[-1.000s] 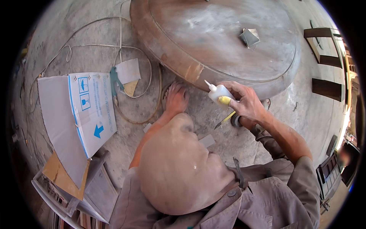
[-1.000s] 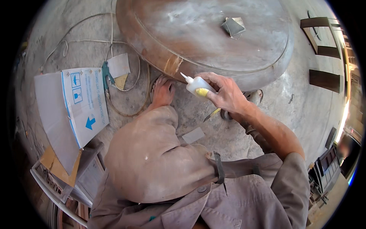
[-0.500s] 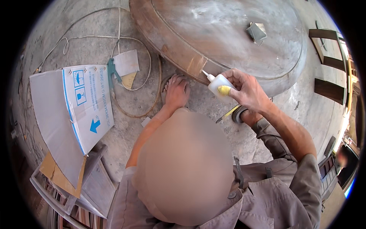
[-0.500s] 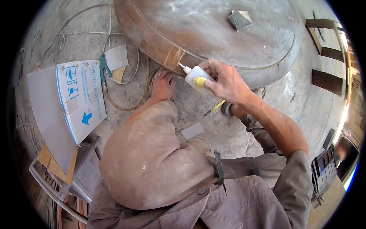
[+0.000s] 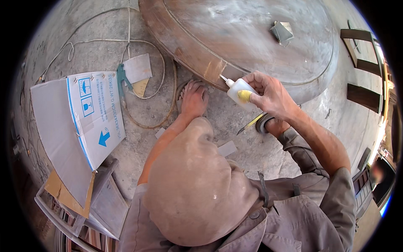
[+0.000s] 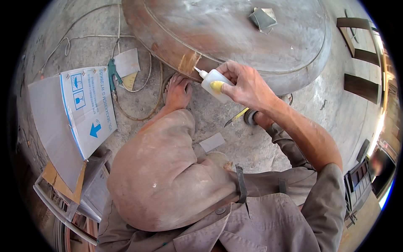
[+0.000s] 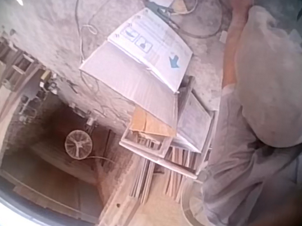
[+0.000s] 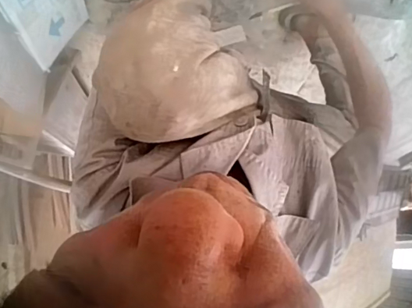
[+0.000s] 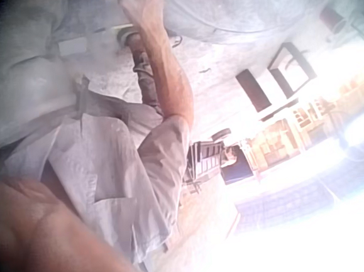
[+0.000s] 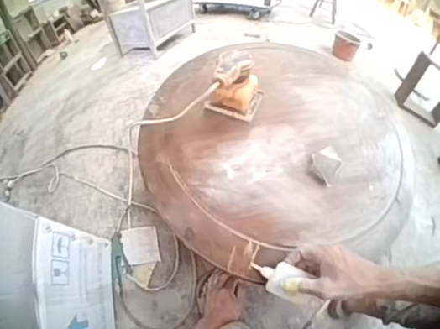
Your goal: The person sits on the floor and repairs a round wooden table by applying glue to a crack in the edge and smoothing it with a putty knife. They also use an electric sander and a sanding block to smooth the table surface and edges.
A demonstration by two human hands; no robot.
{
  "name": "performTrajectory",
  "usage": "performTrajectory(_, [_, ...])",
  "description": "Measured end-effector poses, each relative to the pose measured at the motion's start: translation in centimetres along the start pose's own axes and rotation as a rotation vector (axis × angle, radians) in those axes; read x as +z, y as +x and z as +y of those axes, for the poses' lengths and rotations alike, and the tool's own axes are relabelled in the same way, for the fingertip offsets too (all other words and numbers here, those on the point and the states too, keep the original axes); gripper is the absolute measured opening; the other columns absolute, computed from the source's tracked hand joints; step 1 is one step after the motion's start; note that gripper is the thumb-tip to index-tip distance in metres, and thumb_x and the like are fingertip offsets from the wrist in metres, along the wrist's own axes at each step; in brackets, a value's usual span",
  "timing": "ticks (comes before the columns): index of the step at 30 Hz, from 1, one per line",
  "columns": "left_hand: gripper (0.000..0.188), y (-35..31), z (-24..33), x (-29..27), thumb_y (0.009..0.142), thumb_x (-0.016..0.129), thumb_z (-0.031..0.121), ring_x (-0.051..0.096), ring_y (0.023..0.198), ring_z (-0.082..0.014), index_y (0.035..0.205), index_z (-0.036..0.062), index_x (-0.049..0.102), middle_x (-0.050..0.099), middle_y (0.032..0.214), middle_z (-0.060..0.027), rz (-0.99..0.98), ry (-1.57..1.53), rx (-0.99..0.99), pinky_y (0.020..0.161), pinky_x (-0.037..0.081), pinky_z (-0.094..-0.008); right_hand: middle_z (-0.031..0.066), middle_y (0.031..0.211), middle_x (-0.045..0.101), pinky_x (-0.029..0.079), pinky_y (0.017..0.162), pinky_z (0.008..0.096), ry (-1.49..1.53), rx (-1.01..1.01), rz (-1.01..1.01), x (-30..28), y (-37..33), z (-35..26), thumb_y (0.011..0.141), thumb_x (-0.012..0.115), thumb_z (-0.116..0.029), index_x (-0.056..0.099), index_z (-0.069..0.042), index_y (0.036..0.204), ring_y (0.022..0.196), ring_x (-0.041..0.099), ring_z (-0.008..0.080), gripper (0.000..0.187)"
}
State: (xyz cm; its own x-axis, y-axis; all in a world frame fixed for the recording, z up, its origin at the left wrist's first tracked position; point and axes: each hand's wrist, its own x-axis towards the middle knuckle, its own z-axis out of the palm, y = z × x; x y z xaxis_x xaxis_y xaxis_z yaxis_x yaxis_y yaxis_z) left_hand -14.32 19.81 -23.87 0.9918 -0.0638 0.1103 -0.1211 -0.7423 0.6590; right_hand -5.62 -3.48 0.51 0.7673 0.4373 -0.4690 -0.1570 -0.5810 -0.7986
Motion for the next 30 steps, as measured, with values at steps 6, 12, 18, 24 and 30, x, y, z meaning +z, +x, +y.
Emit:
performTrajectory(6, [0.019, -0.06, -0.03, -0.02, 0.084, 0.071, 0.008, 0.057, 0.13, -0.0355, 0.102, 0.0081, 0.076, 0.07, 0.122, -0.0108, -0.012, 0.012, 0.002, 0.111, 0.044, -0.0479, 0.0143, 0.098, 0.076, 0.06, 0.082, 0.0342, 0.007, 0.02, 0.011, 0.14, 0.02, -0.14, 0.087, 0.068, -0.011, 0.067, 0.005, 0.116, 0.088, 0.074, 0.0182, 0.033])
performTrajectory(12, [0.019, 0.07, 0.17, -0.25, 0.084, 0.072, 0.008, 0.058, 0.129, -0.0352, 0.103, 0.008, 0.076, 0.07, 0.122, -0.0107, -0.016, 0.007, 0.013, 0.111, 0.044, -0.0478, 0.0146, 0.1, 0.076, 0.06, 0.082, 0.0348, 0.007, 0.026, -0.002, 0.07, -0.05, -0.22, 0.087, 0.067, -0.01, 0.067, 0.005, 0.117, 0.089, 0.074, 0.0187, 0.033])
performTrajectory(18, [0.014, 0.07, 0.35, -0.14, 0.085, 0.069, 0.007, 0.058, 0.126, -0.0387, 0.097, 0.0015, 0.073, 0.07, 0.118, -0.0145, 0.011, -0.021, 0.004, 0.116, 0.042, -0.0501, 0.0152, 0.1, 0.076, 0.06, 0.083, 0.0352, 0.016, 0.043, -0.012, 0.04, 0.01, -0.24, 0.088, 0.067, -0.01, 0.067, 0.005, 0.117, 0.09, 0.074, 0.0191, 0.033])
performTrajectory(24, [0.014, 0.11, 0.32, -0.19, 0.085, 0.069, 0.007, 0.058, 0.126, -0.039, 0.097, 0.0015, 0.073, 0.07, 0.119, -0.0142, 0.005, -0.027, 0.01, 0.116, 0.042, -0.0503, 0.0148, 0.1, 0.077, 0.06, 0.084, 0.0352, 0.046, 0.038, -0.003, 0.09, 0.22, 0.54, 0.089, 0.067, -0.01, 0.067, 0.004, 0.118, 0.091, 0.074, 0.0193, 0.032])
performTrajectory(30, [0.016, 0.1, 0.09, -0.07, 0.085, 0.071, 0.008, 0.058, 0.128, -0.037, 0.101, 0.0055, 0.074, 0.069, 0.121, -0.0125, 0.0, 0.002, 0.012, 0.112, 0.044, -0.0488, 0.0147, 0.1, 0.076, 0.059, 0.084, 0.0356, 0.022, 0.067, -0.007, 0.03, 0.02, -0.44, 0.088, 0.068, -0.011, 0.067, 0.004, 0.117, 0.091, 0.074, 0.0195, 0.033])
